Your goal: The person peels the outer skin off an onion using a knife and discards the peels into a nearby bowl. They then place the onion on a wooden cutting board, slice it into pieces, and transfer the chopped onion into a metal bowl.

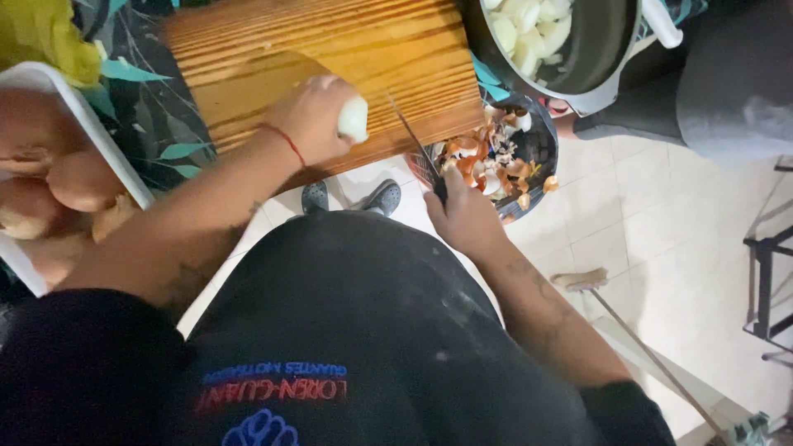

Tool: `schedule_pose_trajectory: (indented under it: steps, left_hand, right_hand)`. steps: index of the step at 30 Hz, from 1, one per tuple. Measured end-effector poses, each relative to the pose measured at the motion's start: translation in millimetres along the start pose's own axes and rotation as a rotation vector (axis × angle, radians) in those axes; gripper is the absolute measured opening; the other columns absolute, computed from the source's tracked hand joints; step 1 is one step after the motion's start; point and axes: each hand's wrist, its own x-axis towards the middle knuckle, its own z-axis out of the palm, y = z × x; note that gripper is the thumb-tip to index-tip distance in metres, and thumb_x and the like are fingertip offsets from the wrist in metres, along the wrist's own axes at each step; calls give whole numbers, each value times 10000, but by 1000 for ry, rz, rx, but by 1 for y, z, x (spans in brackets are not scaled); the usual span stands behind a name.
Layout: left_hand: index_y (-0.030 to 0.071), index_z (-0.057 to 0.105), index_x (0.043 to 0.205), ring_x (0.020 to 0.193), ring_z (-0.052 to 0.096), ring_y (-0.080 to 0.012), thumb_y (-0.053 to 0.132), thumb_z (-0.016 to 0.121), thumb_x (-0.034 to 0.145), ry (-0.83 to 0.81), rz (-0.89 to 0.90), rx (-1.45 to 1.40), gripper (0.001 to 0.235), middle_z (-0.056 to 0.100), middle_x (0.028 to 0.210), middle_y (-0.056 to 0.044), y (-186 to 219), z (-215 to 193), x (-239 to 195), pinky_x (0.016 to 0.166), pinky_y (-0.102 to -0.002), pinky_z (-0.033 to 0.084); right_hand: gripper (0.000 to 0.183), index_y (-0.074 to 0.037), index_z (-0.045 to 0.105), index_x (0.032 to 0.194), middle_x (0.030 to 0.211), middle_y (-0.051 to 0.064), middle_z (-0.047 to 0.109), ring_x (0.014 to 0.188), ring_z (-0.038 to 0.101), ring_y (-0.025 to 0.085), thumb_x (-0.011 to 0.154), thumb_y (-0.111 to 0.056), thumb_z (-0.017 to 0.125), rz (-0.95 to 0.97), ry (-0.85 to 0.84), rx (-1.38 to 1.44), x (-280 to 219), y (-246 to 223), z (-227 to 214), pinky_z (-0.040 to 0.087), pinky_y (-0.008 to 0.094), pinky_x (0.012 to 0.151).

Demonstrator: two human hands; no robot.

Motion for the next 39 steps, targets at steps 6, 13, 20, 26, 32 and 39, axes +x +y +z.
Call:
schedule_pose_trajectory:
  steps: [6,13,20,26,32,39]
  left_hand:
    - [124,555,1196,1084,578,-351,330,856,649,484,-274,-15,658,546,1170,-128,1,64,10,870,-471,528]
    - [127,589,1160,1058,615,-348,289,879,622,592,-224,-66,633,577,1145,-125,-6,69,6,884,-453,516]
    - [73,614,1144,953,581,-432,333,869,708,484,-181,-131,568,608,1064,-223,-1,44,-3,801,-509,474]
    - [107,620,1171,941,586,-399,342,870,671,557,-146,-127,606,601,1059,-180,-12,57,3,784,-492,473]
    - [116,611,1255,937,591,-420,420,864,732,471,-191,-140,656,615,1046,-198,-3,41,-10,770,-519,478]
    - [60,597,1012,933,592,-392,235,870,696,586,-55,-196,453,606,1005,-173,-10,49,-10,769,-493,466]
  right_hand:
    - [371,-71,445,1125,891,322,665,922,664,518,964,-405,443,59,-41,55,28,-45,-3,518,624,798]
    - [354,-48,441,1083,871,299,680,892,684,497,980,-386,408,31,-47,-20,36,-64,12,529,586,789]
    - [257,-47,369,1046,939,345,646,870,592,600,973,-285,434,149,-68,91,36,-86,17,406,666,760]
    - [272,-44,371,1082,906,333,652,860,623,564,962,-283,418,178,-50,58,63,-55,71,425,655,747]
    - [298,-27,376,1088,834,314,651,762,614,569,960,-269,492,53,134,24,47,-57,73,427,666,660]
    - [307,-25,367,1091,864,326,657,767,607,587,964,-285,468,57,135,13,41,-75,57,424,676,680]
